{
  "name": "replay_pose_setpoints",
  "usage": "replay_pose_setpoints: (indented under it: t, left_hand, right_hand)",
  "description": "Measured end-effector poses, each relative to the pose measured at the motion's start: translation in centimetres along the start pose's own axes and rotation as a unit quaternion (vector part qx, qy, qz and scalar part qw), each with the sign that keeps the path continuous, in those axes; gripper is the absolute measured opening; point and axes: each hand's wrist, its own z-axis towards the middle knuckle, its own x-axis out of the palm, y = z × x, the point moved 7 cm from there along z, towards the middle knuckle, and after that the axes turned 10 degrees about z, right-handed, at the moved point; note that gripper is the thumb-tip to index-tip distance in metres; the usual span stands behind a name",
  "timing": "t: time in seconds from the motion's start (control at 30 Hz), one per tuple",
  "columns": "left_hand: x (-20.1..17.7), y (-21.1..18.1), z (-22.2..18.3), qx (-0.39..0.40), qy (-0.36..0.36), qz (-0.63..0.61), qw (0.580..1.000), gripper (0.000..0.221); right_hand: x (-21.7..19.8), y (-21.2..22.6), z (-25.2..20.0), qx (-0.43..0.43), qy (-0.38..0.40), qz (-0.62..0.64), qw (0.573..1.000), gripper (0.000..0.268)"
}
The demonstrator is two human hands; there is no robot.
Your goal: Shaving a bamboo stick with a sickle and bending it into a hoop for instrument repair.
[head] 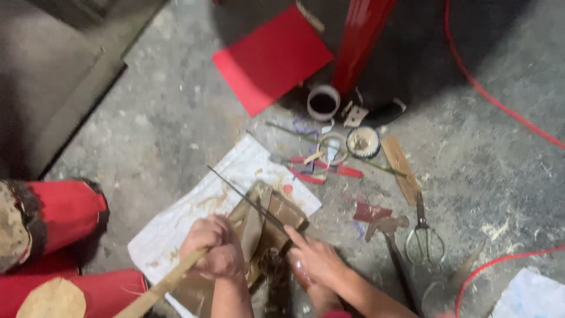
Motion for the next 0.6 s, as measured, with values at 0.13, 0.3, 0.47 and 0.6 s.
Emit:
replay_pose_setpoints:
  t: [0.13,0.3,0.47,0.6]
  left_hand:
    - [0.1,-1.0,0.3,-0.022,-0.02,0.01,0.999,0.067]
    - [0.1,-4.4,2.4,-0.057,-0.064,0.163,0.983,0.044]
    - [-6.8,-8.1,6.5,-0.132,-0.085,0.012,0.987,0.05]
    - [-11.3,-4.5,4.6,-0.262,-0.354,-0.055,0.896,0.052]
  right_hand:
    - [-0.7,-0.1,0.9,0.063,0.006,0.004,0.998,0.073]
    - [-2.4,0.6,-1.3,0.082,-0.007,0.088,0.993,0.071]
    - [-4.0,-6.1,-1.7,0.09,-0.127,0.102,0.982,0.069]
    - [-4.4,-12.6,-0.1,0.083,-0.243,-0.092,0.962,0.06]
